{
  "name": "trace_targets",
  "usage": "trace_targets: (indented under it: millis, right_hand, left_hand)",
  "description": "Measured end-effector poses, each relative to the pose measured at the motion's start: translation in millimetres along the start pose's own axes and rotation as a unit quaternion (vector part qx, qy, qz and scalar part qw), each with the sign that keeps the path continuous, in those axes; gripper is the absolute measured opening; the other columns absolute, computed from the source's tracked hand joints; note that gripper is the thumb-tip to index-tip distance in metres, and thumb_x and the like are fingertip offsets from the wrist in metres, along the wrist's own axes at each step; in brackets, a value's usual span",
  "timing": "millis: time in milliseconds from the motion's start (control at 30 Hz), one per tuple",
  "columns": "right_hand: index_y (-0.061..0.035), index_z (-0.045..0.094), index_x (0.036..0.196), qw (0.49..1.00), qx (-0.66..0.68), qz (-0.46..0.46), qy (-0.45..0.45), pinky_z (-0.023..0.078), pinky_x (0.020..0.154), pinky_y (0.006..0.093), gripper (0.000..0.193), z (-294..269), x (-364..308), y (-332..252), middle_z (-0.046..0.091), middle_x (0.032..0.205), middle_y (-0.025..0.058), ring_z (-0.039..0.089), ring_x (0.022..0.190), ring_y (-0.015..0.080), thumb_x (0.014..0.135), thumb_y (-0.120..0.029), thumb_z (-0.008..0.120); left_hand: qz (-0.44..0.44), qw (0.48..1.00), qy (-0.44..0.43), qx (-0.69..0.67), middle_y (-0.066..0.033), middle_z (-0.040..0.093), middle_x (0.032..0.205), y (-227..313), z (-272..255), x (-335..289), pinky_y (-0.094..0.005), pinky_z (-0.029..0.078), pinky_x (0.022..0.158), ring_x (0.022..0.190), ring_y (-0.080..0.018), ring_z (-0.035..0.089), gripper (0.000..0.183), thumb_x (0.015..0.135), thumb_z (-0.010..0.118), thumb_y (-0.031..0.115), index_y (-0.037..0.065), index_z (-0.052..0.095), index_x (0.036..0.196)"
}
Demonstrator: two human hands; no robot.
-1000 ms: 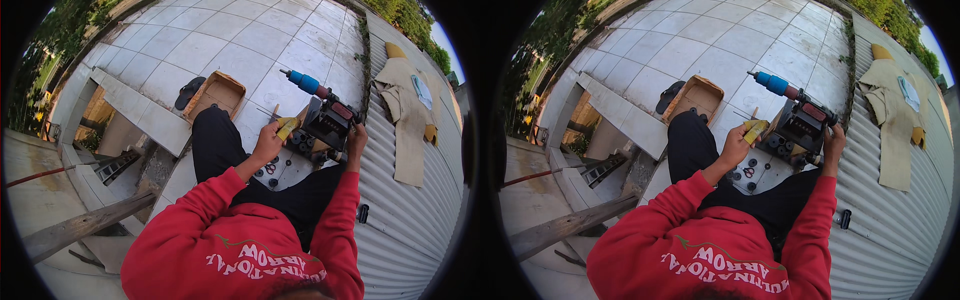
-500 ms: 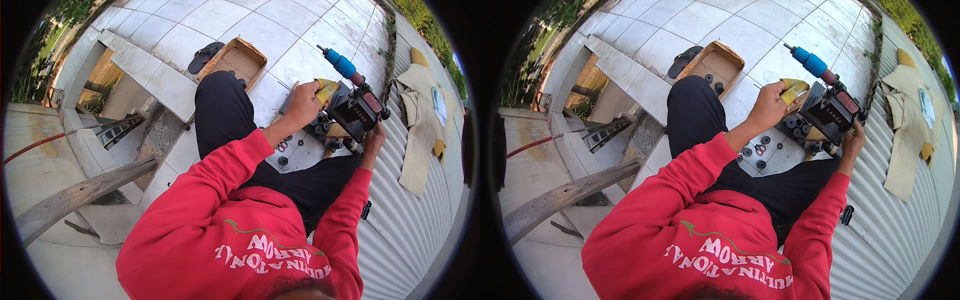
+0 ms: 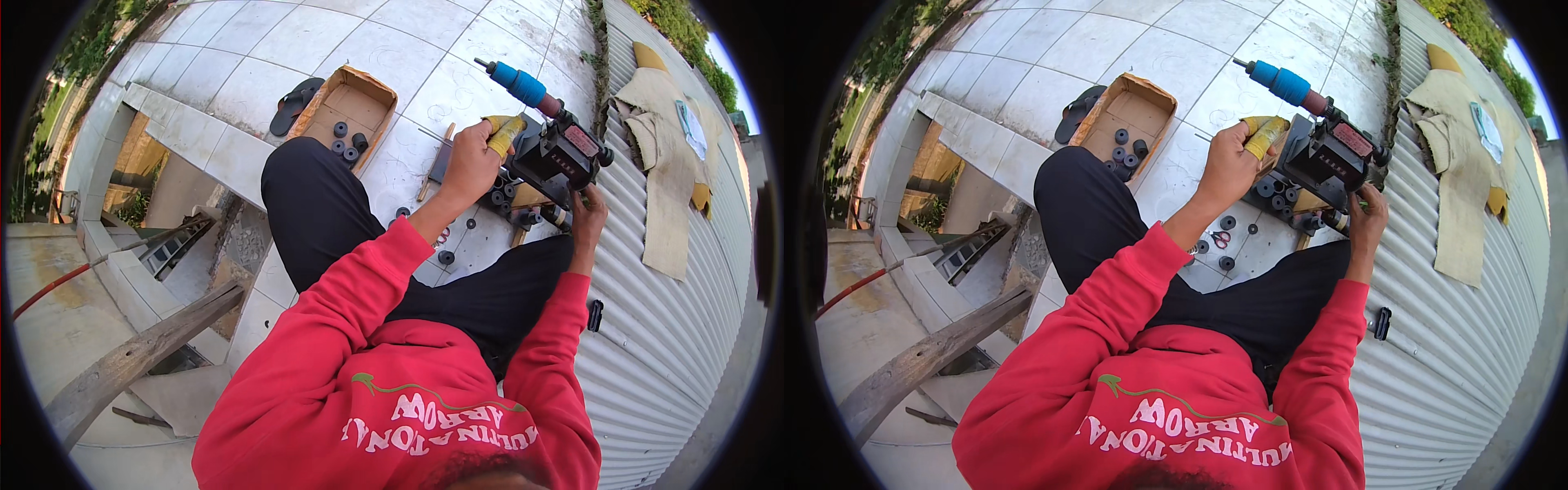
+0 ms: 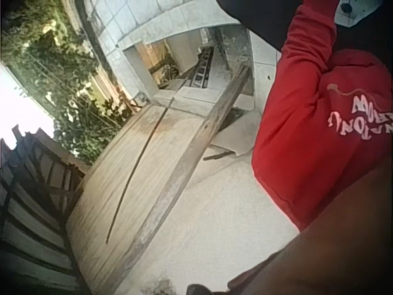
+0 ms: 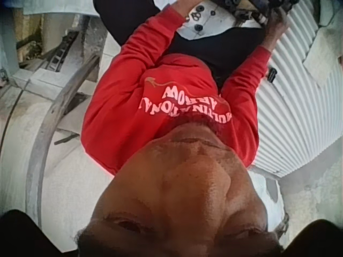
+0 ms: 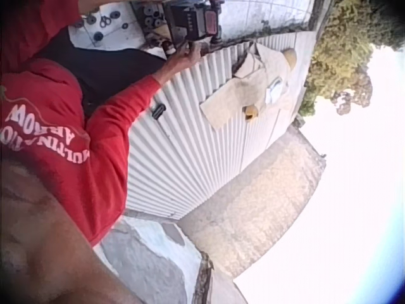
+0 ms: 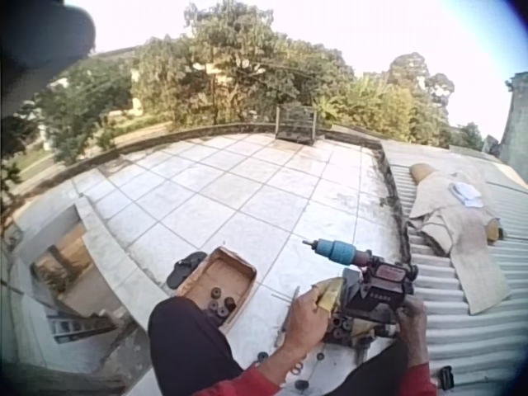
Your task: Sanding and assembling circular rubber pulley parts using a motorized spindle rig on a rooftop.
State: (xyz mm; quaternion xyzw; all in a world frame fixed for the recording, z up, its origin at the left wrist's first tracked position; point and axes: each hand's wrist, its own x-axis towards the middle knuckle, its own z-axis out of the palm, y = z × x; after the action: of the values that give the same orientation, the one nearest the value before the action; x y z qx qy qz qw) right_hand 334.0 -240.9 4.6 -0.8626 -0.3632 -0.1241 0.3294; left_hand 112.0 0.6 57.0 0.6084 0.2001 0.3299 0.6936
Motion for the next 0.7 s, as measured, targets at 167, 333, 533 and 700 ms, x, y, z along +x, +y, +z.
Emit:
trace_targets:
  millis: [167,333,533,700]
  right_hand:
    - [-0.004,0.078,0.111,0.999,0.038,-0.029,0.012,0.05,0.101,0.0385,0.025,-13,-7,-22,0.076,0.112,0.0124,0.069,0.112,0.0288,0.086,-0.002,0.079]
    - [-0.0041,0.078,0.113,0.998,0.029,-0.054,0.032,0.045,0.111,0.043,0.026,-27,-13,-40,0.076,0.114,0.0113,0.068,0.116,0.0279,0.087,-0.002,0.077]
    - [-0.0074,0.079,0.117,0.993,-0.04,-0.098,0.046,0.042,0.113,0.0421,0.031,-48,-3,-55,0.076,0.117,0.0108,0.067,0.12,0.0258,0.088,0.0,0.076]
    - [-0.011,0.08,0.117,0.994,-0.016,-0.089,0.066,0.038,0.117,0.0453,0.031,-57,11,-63,0.076,0.115,0.0078,0.067,0.121,0.0248,0.088,-0.002,0.075]
  left_hand:
    - [0.015,1.0,0.009,-0.011,-0.0088,0.073,0.079,-8,5,3,-0.0294,0.049,0.058,0.064,-0.0117,0.063,0.028,0.095,0.057,0.002,-0.003,0.073,0.118]
    - [-0.017,1.0,-0.014,-0.017,-0.0008,0.07,0.083,5,3,7,-0.0218,0.044,0.057,0.064,-0.002,0.054,0.024,0.101,0.06,0.004,-0.001,0.072,0.121]
    - [-0.007,1.0,-0.017,-0.009,-0.0028,0.07,0.082,6,7,19,-0.0231,0.046,0.058,0.064,-0.0043,0.055,0.021,0.103,0.06,0.008,-0.003,0.072,0.118]
    - [-0.016,0.999,-0.019,-0.042,-0.0041,0.071,0.084,7,11,26,-0.0224,0.05,0.063,0.069,-0.0067,0.062,0.021,0.105,0.06,0.009,-0.003,0.072,0.118]
